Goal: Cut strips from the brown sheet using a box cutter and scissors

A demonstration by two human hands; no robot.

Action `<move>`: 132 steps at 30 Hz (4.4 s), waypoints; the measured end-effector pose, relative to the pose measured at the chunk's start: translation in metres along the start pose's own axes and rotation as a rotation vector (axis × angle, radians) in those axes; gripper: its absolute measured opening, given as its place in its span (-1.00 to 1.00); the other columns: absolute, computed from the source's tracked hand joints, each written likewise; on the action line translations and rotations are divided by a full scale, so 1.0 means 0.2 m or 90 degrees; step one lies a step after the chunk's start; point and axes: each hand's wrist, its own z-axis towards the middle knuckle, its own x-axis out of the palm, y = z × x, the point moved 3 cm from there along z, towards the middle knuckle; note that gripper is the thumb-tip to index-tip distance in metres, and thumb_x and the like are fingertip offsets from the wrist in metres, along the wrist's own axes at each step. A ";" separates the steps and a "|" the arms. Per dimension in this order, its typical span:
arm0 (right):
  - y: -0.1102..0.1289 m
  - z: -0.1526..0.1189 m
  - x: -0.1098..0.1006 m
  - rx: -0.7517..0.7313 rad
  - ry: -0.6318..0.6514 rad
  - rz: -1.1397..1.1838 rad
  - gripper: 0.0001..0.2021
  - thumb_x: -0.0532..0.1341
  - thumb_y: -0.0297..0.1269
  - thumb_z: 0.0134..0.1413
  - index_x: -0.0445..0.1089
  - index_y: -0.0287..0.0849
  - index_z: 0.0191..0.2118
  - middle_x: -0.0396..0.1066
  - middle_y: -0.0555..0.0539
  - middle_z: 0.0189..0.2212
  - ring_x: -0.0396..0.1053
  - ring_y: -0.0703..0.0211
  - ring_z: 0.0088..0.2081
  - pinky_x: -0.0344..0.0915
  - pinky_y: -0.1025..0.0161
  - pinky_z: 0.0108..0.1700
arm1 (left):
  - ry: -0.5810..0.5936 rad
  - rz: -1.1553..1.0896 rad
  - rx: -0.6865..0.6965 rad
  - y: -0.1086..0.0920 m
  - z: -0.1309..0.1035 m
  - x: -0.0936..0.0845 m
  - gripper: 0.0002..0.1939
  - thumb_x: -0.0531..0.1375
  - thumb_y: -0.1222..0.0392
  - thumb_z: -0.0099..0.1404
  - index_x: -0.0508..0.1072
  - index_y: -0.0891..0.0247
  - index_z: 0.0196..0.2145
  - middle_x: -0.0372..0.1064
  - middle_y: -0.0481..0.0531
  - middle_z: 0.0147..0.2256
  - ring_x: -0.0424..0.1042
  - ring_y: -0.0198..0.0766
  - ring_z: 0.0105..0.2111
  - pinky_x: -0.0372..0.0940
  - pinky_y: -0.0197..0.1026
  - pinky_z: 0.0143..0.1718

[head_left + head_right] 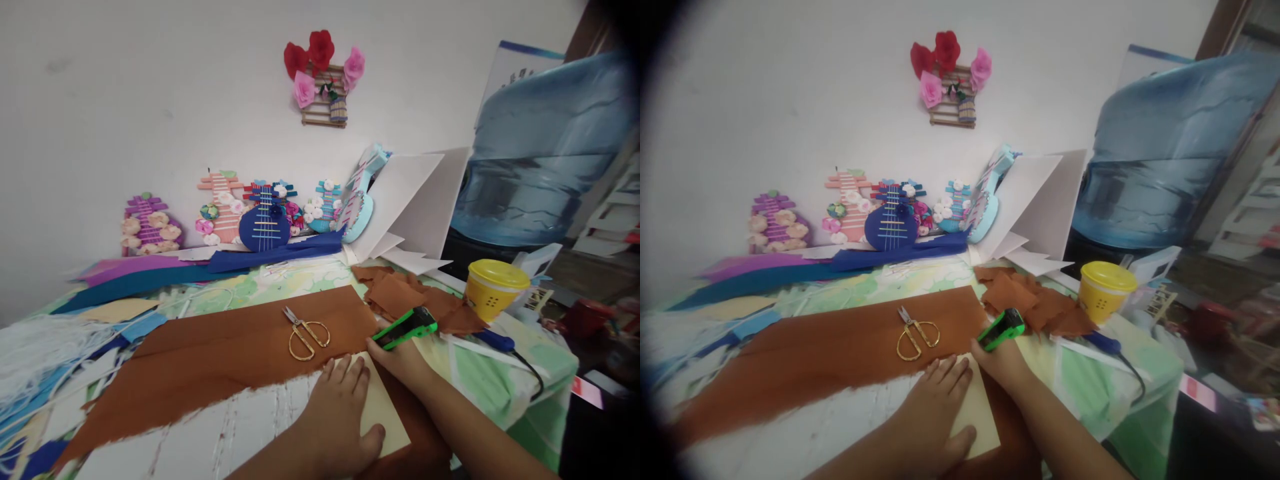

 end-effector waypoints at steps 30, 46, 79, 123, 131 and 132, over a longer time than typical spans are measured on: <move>0.00 0.00 -0.01 0.011 0.029 0.078 -0.91 0.10 -0.30 -0.18 0.15 -0.14 -0.56 0.18 0.08 -0.66 0.21 0.24 -0.54 0.15 0.31 -0.48 | -0.003 -0.005 -0.001 0.00 -0.01 0.00 -0.30 -0.09 -0.13 0.18 -0.08 0.34 0.16 -0.30 0.13 0.18 -0.33 -0.04 0.16 -0.38 0.04 0.11; -0.04 0.10 -0.25 0.277 0.043 0.403 -0.65 0.18 0.00 -0.19 0.09 -0.17 -0.59 0.07 0.15 -0.78 -0.04 0.44 -0.77 -0.21 0.44 -0.75 | 0.000 0.021 -0.012 0.00 0.00 0.01 -0.32 -0.11 -0.10 0.19 -0.05 0.36 0.16 -0.29 0.12 0.18 -0.32 -0.05 0.16 -0.35 0.02 0.11; -0.05 0.02 -0.04 0.110 0.175 0.174 -0.79 0.23 -0.24 -0.24 0.15 -0.15 -0.50 0.17 0.12 -0.74 0.17 0.32 -0.70 0.11 0.39 -0.70 | -0.020 -0.009 -0.005 0.01 0.00 0.00 -0.29 -0.07 -0.14 0.17 -0.08 0.31 0.17 -0.27 0.10 0.18 -0.26 -0.01 0.15 -0.30 0.05 0.11; -0.09 -0.01 -0.05 0.164 0.250 0.287 -0.74 0.19 -0.14 -0.17 0.11 -0.16 -0.54 0.05 0.16 -0.77 -0.04 0.43 -0.75 -0.12 0.43 -0.73 | -0.009 -0.005 -0.013 -0.01 -0.01 -0.01 -0.32 -0.05 -0.12 0.17 -0.05 0.28 0.16 -0.27 0.09 0.18 -0.25 -0.01 0.15 -0.30 0.05 0.11; -0.12 -0.01 -0.04 0.123 0.206 0.256 -0.75 0.24 -0.16 -0.21 0.16 -0.18 -0.53 0.16 0.09 -0.65 0.14 0.32 -0.57 0.11 0.37 -0.53 | 0.017 -0.018 -0.012 0.01 0.01 0.00 -0.30 -0.05 -0.13 0.16 -0.06 0.29 0.16 -0.29 0.10 0.19 -0.27 0.00 0.15 -0.34 0.04 0.11; -0.12 -0.01 -0.04 0.126 0.216 0.273 -0.75 0.23 -0.15 -0.20 0.18 -0.19 -0.51 0.18 0.08 -0.64 0.15 0.31 -0.55 0.13 0.36 -0.51 | 0.021 -0.018 -0.011 0.01 0.01 0.00 -0.29 -0.05 -0.13 0.16 -0.06 0.30 0.16 -0.29 0.10 0.19 -0.28 0.00 0.15 -0.34 0.04 0.11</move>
